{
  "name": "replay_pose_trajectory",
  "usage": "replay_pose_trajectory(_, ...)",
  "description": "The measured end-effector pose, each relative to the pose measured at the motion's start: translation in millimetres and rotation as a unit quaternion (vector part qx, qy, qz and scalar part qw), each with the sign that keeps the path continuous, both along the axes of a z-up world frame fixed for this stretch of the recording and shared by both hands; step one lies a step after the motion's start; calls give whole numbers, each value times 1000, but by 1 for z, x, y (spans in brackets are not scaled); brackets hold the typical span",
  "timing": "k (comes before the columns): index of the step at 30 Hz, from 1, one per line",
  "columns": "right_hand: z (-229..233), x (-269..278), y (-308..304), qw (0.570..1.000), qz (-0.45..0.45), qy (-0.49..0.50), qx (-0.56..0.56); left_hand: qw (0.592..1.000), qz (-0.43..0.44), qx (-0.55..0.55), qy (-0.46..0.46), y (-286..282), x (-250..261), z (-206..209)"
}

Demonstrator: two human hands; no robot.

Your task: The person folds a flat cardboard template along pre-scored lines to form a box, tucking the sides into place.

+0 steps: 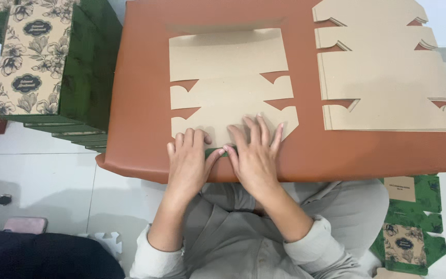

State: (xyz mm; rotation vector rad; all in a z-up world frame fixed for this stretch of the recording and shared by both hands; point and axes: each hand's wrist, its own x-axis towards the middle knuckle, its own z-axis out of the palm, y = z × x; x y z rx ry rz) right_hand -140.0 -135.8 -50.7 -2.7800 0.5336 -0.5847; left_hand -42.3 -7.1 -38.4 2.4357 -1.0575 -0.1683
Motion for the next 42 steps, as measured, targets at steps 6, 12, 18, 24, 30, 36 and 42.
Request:
replay_pose_trajectory(6,2,-6,-8,999,-11,19,29,999,3,1,32,0,0,5)
replay_pose_trajectory(12,-7,-34,-40,998,-34,41,24,997,-3,-13,70,8,4,-4)
replay_pose_trajectory(18,9,-51,-57,996,7,57,72,996,-24,-30,82,9,5,4)
replay_pose_trajectory(24,-9,-65,-50,993,109,48,21,990,-99,-49,-84,21,-14,9)
replay_pose_trajectory(30,-3,-85,-29,974,226,-23,-9,964,-103,-193,-150,47,-7,-21)
replay_pose_trajectory(36,-10,-87,-58,956,198,-186,-108,931,-127,-337,-65,66,5,-21)
replay_pose_trajectory(42,-9,-52,-28,928,288,-206,-115,931,34,-48,-360,65,-2,-2)
